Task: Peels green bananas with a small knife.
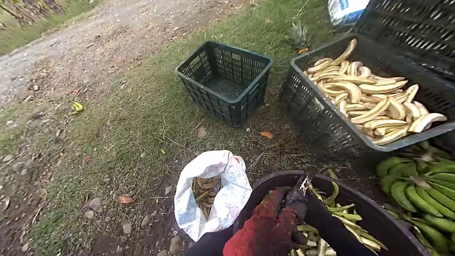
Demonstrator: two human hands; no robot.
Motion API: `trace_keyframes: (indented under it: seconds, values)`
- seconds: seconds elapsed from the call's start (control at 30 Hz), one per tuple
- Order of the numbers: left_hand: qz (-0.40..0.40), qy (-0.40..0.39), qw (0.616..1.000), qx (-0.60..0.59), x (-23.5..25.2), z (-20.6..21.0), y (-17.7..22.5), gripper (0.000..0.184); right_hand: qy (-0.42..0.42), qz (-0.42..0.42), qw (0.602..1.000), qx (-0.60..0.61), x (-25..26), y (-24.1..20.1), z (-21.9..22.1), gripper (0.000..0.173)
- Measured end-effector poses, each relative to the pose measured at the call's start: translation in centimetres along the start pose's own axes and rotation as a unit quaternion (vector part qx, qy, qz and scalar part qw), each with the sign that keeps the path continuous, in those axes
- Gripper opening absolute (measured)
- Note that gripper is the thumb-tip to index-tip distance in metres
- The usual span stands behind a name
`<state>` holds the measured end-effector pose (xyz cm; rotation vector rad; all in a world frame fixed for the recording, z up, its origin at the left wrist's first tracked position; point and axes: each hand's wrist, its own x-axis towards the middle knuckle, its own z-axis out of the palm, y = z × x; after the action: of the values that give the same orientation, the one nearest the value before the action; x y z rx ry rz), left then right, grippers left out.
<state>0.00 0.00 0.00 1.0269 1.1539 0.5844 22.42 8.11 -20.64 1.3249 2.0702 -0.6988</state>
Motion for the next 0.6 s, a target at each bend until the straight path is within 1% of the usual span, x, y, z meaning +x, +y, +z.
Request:
trace_keyframes:
  seconds: [0.03, 0.07, 0.1, 0.13, 0.2, 0.23, 0.27, 0.37, 0.4, 0.47, 0.53, 0.6]
  values:
    - [-0.016, 0.012, 0.998, -0.067, 0.1, 0.1, 0.1, 0.046, 0.026, -0.016, 0.999, 0.009, 0.2, 0.2, 0.7, 0.057]
    - [-0.015, 0.026, 0.992, -0.126, 0.2, 0.2, 0.2, 0.045, 0.044, -0.029, 0.998, 0.026, -0.2, 0.1, 1.0, 0.059]
    - [0.001, 0.040, 0.984, -0.172, 0.4, 0.3, 0.3, 0.044, 0.072, -0.043, 0.996, 0.038, -0.4, 0.3, 1.9, 0.059]
    - [0.033, 0.039, 0.979, -0.198, 0.6, 0.2, 0.3, 0.043, 0.107, -0.050, 0.992, 0.049, -0.6, 0.6, 3.3, 0.061]
    - [0.125, 0.013, 0.974, -0.190, 1.2, -0.3, -0.5, 0.044, 0.145, -0.031, 0.984, 0.102, -2.2, 1.0, 5.6, 0.069]
    - [0.153, 0.000, 0.973, -0.172, 1.5, -0.5, -0.9, 0.044, 0.163, -0.009, 0.975, 0.153, -3.7, 1.1, 6.1, 0.071]
    - [0.161, -0.009, 0.974, -0.157, 1.8, -0.7, -1.3, 0.044, 0.192, 0.020, 0.956, 0.221, -5.4, 1.1, 6.6, 0.070]
    - [0.120, -0.018, 0.979, -0.167, 1.5, 0.4, -3.2, 0.043, 0.284, 0.096, 0.859, 0.415, -10.4, 0.4, 7.7, 0.069]
    - [0.091, -0.020, 0.980, -0.173, 1.1, 1.4, -4.1, 0.043, 0.315, 0.106, 0.825, 0.457, -12.3, 0.0, 8.0, 0.068]
    - [0.002, -0.031, 0.988, -0.151, 0.3, 4.6, -5.8, 0.048, 0.363, 0.115, 0.768, 0.516, -16.3, -0.6, 8.6, 0.067]
    - [-0.079, -0.025, 0.986, -0.145, -0.6, 8.6, -8.0, 0.057, 0.397, 0.116, 0.735, 0.538, -19.5, -1.6, 9.2, 0.067]
    - [-0.111, -0.015, 0.978, -0.174, -1.4, 12.7, -10.7, 0.058, 0.415, 0.112, 0.718, 0.547, -21.8, -2.9, 9.6, 0.063]
